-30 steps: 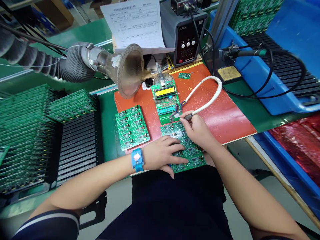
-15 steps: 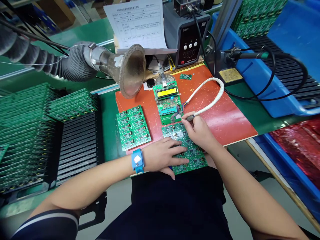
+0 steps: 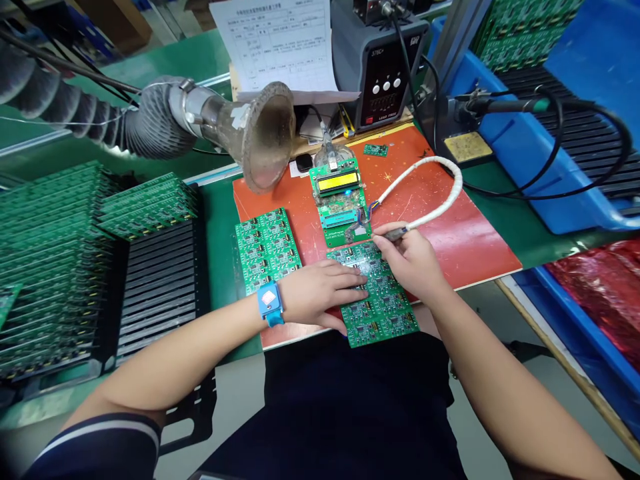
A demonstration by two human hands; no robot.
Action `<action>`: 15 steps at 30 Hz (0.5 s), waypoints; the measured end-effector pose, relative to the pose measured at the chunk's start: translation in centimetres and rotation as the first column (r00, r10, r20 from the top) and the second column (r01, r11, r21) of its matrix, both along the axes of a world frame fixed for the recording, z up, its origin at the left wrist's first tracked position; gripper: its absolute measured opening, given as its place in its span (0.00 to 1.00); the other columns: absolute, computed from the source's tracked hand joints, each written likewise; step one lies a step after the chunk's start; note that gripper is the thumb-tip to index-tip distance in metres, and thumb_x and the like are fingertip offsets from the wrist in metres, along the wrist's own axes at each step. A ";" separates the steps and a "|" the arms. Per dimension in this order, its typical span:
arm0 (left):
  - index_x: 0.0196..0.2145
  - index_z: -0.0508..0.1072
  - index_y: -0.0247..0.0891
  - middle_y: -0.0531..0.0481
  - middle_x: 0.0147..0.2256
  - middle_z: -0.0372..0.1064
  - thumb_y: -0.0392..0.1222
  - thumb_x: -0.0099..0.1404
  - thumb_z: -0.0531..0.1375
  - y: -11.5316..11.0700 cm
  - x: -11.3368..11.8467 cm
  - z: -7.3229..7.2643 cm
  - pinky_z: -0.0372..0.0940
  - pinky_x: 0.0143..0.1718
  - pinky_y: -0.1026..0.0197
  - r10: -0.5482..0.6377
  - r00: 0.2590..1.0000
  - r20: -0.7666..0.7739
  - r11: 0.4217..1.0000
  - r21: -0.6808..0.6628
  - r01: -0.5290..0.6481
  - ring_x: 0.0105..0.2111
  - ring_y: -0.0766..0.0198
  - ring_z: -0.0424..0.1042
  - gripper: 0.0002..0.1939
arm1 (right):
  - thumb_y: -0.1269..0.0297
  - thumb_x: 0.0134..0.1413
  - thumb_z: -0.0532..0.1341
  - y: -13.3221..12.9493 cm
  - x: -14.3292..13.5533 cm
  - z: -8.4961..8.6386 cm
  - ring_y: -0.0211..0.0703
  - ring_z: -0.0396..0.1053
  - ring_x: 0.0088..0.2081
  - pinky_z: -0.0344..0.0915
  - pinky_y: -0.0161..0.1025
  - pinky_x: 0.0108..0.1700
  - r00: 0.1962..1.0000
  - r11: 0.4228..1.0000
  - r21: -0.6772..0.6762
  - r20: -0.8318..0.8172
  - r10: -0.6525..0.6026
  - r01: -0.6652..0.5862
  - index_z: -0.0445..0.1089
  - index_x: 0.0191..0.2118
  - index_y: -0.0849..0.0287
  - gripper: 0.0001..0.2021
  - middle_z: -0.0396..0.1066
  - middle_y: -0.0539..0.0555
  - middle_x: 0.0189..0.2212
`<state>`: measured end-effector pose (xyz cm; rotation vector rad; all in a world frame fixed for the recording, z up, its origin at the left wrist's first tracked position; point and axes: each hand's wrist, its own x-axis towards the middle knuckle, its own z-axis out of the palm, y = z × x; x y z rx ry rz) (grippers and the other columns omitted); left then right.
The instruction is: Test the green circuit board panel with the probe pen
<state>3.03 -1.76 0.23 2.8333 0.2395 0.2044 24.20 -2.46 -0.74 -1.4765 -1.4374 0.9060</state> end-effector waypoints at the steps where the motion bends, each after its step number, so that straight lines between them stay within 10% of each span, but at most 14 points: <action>1: 0.53 0.68 0.32 0.39 0.54 0.65 0.59 0.64 0.58 0.0 0.0 0.1 0.61 0.52 0.50 0.000 1.000 -0.006 1.000 -0.002 0.000 0.56 0.51 0.63 0.29 | 0.56 0.53 0.61 -0.3 0.1 0.1 0.38 0.63 0.22 0.63 0.36 0.25 1.000 1.000 0.000 -0.012 -0.018 0.018 0.69 0.36 0.59 0.11 0.67 0.51 0.23; 15: 0.53 0.68 0.33 0.40 0.55 0.65 0.57 0.63 0.60 0.0 0.1 0.0 0.60 0.53 0.51 0.020 1.000 -0.017 1.000 -0.018 -0.020 0.56 0.51 0.63 0.29 | 0.58 0.54 0.60 -1.8 0.8 -0.4 0.40 0.67 0.27 0.66 0.38 0.31 0.998 0.999 -0.038 0.062 0.022 -0.019 0.70 0.37 0.60 0.10 0.70 0.54 0.28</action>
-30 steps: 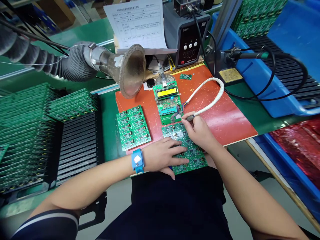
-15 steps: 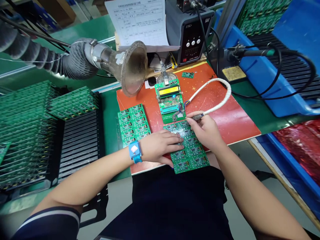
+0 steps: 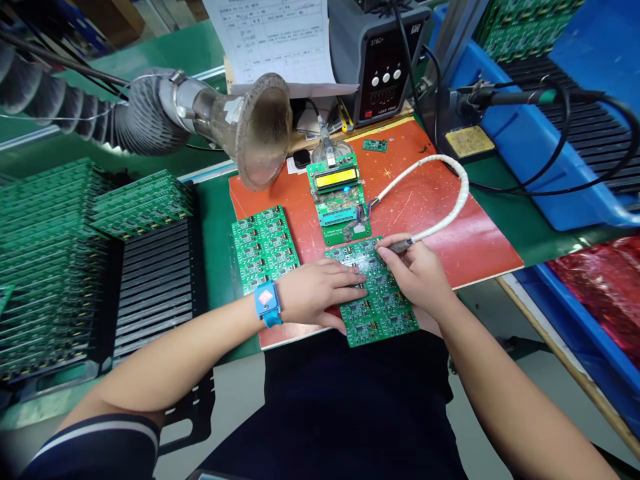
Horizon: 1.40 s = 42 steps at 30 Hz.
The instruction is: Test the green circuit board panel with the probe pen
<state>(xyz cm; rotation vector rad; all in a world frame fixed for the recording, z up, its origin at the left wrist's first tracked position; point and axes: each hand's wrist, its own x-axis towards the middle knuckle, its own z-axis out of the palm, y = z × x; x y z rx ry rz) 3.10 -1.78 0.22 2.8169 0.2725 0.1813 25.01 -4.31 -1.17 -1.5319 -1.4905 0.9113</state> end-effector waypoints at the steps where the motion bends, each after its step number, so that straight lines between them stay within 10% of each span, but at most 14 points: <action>1: 0.53 0.68 0.34 0.40 0.55 0.64 0.57 0.63 0.60 0.0 0.0 0.0 0.60 0.53 0.51 0.004 1.000 -0.006 1.000 -0.002 -0.004 0.56 0.51 0.63 0.28 | 0.58 0.54 0.60 0.0 0.0 -0.1 0.41 0.68 0.28 0.66 0.38 0.31 1.000 1.000 0.003 0.004 0.003 -0.003 0.70 0.37 0.60 0.10 0.70 0.54 0.28; 16: 0.52 0.69 0.33 0.39 0.53 0.67 0.57 0.61 0.62 0.0 0.0 0.1 0.62 0.50 0.51 0.003 0.999 0.042 1.000 -0.010 -0.002 0.54 0.51 0.65 0.29 | 0.62 0.55 0.59 0.4 -0.3 0.2 0.43 0.71 0.28 0.67 0.36 0.28 0.963 0.990 0.108 0.263 0.062 -0.093 0.70 0.36 0.59 0.06 0.74 0.55 0.30; 42: 0.53 0.68 0.34 0.42 0.55 0.66 0.58 0.62 0.60 -0.1 0.1 0.4 0.61 0.51 0.51 0.019 0.999 -0.033 1.000 0.000 -0.019 0.55 0.51 0.63 0.29 | 0.56 0.57 0.59 0.1 -0.2 -0.6 0.46 0.72 0.32 0.70 0.40 0.31 0.986 0.994 0.111 0.164 0.003 -0.022 0.70 0.36 0.57 0.09 0.74 0.56 0.33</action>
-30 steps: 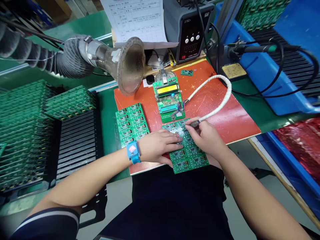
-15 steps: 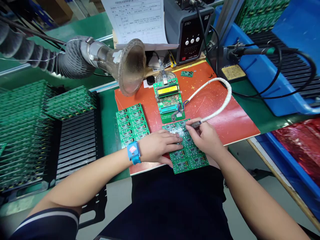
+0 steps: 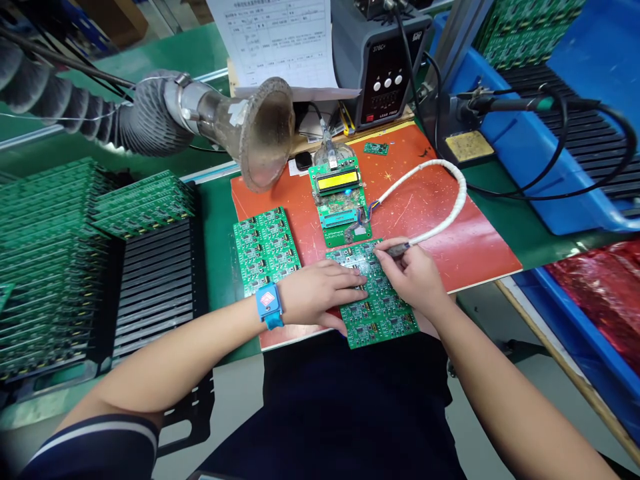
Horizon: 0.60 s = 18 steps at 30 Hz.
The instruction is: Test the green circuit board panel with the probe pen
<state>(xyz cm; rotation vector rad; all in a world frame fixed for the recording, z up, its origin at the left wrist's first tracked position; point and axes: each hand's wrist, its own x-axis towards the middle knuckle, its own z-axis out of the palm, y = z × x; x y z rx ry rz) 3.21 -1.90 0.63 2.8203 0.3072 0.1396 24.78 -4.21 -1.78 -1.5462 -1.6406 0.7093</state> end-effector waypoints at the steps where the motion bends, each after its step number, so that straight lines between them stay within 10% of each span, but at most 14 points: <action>1: 0.53 0.68 0.34 0.42 0.54 0.66 0.58 0.62 0.60 0.0 0.0 -0.1 0.61 0.51 0.51 0.000 1.000 0.007 1.000 -0.001 0.000 0.55 0.51 0.63 0.29 | 0.56 0.57 0.59 0.0 0.0 -0.1 0.45 0.72 0.32 0.70 0.40 0.31 1.000 1.000 -0.002 -0.020 0.006 -0.006 0.70 0.36 0.57 0.09 0.74 0.56 0.33; 18: 0.53 0.68 0.34 0.40 0.54 0.65 0.58 0.61 0.61 -0.1 0.0 -0.1 0.60 0.52 0.50 0.010 1.000 0.012 1.000 -0.020 -0.010 0.55 0.51 0.63 0.30 | 0.54 0.57 0.60 0.1 0.3 -0.2 0.47 0.72 0.35 0.70 0.44 0.38 0.993 0.997 -0.062 -0.110 0.035 -0.042 0.69 0.38 0.58 0.12 0.74 0.56 0.34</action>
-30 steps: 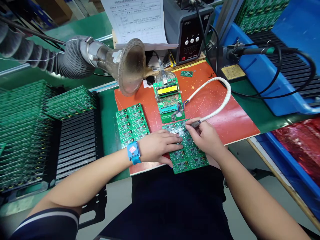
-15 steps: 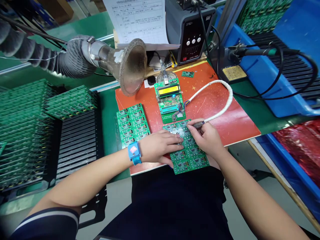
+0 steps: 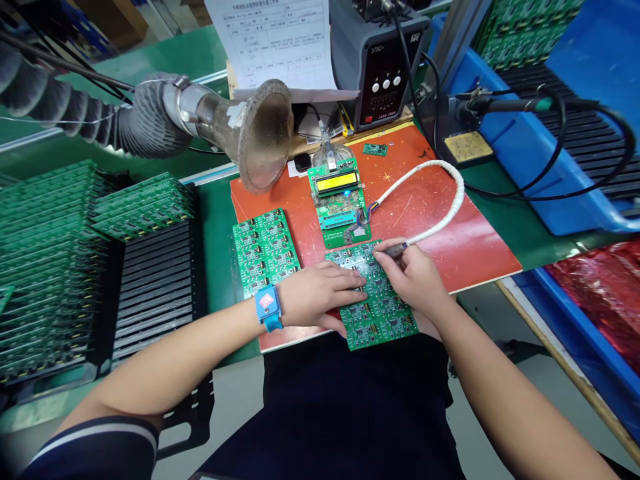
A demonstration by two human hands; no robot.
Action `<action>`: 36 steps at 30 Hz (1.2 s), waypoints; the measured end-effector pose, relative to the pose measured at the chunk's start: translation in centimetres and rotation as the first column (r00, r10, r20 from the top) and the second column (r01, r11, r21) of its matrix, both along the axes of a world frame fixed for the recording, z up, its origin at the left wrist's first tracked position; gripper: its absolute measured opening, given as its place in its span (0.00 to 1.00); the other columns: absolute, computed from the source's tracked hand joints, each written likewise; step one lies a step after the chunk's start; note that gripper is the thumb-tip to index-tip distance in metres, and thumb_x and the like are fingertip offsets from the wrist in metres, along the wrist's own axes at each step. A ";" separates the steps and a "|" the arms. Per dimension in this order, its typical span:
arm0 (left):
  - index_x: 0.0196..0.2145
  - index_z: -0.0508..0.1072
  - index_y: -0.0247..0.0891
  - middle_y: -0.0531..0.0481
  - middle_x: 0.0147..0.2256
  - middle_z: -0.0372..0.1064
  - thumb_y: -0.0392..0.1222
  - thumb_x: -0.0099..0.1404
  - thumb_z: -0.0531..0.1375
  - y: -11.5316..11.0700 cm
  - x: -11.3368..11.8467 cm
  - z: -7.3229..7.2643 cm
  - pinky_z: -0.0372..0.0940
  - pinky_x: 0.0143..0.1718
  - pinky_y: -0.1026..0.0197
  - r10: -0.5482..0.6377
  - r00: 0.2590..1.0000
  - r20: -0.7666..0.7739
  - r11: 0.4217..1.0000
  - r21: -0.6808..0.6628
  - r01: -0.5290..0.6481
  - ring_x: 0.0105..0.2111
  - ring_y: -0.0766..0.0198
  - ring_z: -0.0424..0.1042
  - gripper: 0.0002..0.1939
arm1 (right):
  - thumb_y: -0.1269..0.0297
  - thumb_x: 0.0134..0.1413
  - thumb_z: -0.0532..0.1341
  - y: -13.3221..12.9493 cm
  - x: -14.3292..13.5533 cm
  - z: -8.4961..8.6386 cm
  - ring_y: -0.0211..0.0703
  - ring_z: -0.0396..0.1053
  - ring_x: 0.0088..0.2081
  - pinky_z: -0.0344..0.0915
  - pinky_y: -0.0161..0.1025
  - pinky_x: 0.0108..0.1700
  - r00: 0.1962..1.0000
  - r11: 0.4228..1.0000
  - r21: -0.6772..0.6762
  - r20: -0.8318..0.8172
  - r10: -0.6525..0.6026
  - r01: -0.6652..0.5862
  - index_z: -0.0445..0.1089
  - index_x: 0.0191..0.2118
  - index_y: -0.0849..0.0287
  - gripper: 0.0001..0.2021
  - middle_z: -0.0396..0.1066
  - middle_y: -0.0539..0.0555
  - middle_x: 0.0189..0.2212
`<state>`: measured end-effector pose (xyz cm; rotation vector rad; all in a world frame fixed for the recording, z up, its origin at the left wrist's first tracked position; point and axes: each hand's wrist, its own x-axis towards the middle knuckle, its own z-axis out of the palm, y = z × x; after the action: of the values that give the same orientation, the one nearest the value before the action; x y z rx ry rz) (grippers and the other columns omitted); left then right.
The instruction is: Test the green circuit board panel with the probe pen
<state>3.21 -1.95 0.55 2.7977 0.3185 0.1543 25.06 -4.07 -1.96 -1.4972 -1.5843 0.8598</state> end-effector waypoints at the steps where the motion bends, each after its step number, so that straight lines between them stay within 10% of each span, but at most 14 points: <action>1: 0.53 0.68 0.34 0.40 0.54 0.65 0.58 0.61 0.61 0.0 0.0 0.0 0.61 0.52 0.51 -0.001 1.000 -0.003 1.000 0.000 0.001 0.55 0.51 0.63 0.30 | 0.54 0.57 0.60 0.0 0.0 0.0 0.47 0.72 0.35 0.70 0.44 0.38 1.000 1.000 -0.002 -0.003 0.000 0.000 0.69 0.38 0.58 0.12 0.74 0.56 0.34; 36: 0.54 0.67 0.34 0.42 0.56 0.64 0.60 0.63 0.58 0.1 0.0 0.0 0.60 0.52 0.51 -0.007 0.999 -0.039 1.000 0.010 0.007 0.56 0.52 0.63 0.30 | 0.55 0.56 0.60 -0.1 -0.2 0.3 0.46 0.72 0.35 0.70 0.42 0.38 1.000 1.000 0.000 -0.003 -0.007 0.007 0.69 0.37 0.58 0.11 0.73 0.56 0.34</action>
<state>3.22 -1.90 0.54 2.8142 0.3180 0.0996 24.90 -4.18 -1.67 -1.4994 -1.5766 0.8576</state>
